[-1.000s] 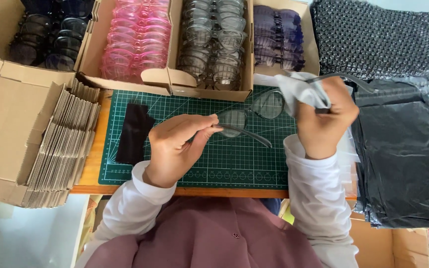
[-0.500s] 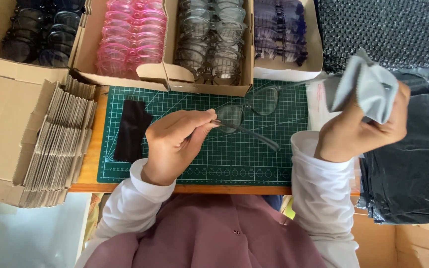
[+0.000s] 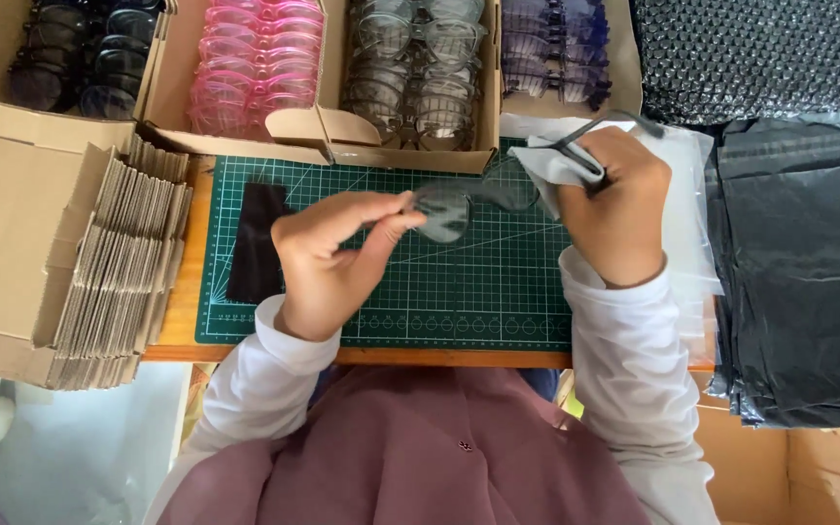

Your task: The person picks up a pair of eyeglasses from a box and wipes the lenses and frame with a white cloth. The person holds the glasses by the temples and rotates them to clean different sides before placing them back into the box.

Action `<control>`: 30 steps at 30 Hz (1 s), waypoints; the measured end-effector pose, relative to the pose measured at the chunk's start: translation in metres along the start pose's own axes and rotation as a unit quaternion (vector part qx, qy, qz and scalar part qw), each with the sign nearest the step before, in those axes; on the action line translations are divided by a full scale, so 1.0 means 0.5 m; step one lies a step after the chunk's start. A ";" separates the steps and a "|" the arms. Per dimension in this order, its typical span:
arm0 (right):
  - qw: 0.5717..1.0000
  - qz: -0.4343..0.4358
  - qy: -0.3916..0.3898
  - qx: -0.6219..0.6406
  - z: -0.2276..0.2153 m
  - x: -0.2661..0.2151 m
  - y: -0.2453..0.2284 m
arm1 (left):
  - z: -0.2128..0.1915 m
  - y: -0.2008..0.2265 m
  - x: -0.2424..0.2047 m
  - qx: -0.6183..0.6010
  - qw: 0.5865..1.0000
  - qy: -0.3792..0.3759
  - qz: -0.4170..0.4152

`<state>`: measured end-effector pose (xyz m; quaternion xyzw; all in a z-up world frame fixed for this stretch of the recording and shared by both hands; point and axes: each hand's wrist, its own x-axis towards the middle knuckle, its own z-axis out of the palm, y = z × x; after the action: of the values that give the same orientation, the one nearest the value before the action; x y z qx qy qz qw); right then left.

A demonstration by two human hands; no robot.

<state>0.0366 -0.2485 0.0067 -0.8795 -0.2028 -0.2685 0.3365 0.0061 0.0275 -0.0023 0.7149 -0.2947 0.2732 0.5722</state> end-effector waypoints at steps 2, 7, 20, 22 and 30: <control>0.998 0.009 0.013 0.053 -0.008 -0.003 0.007 | 0.000 0.000 0.019 -0.029 0.999 0.018 -0.021; 0.998 0.045 -0.023 0.045 -0.091 -0.014 0.031 | -0.017 0.007 0.042 -0.127 0.978 0.040 -0.162; 0.980 0.005 -0.179 0.086 0.094 -0.035 -0.026 | -0.004 -0.056 0.115 -0.423 0.785 -0.005 -0.452; 0.963 0.039 -0.229 0.135 0.078 -0.028 -0.034 | -0.003 -0.068 0.109 -0.437 0.765 -0.007 -0.473; 0.917 0.192 0.077 0.341 -0.049 0.002 -0.045 | -0.018 -0.052 0.116 -0.449 0.737 -0.009 -0.505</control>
<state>0.0173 -0.2500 0.0337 -0.7102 -0.0833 -0.1799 0.6756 0.0641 0.0347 0.0248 0.4212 0.0160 -0.2261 0.8782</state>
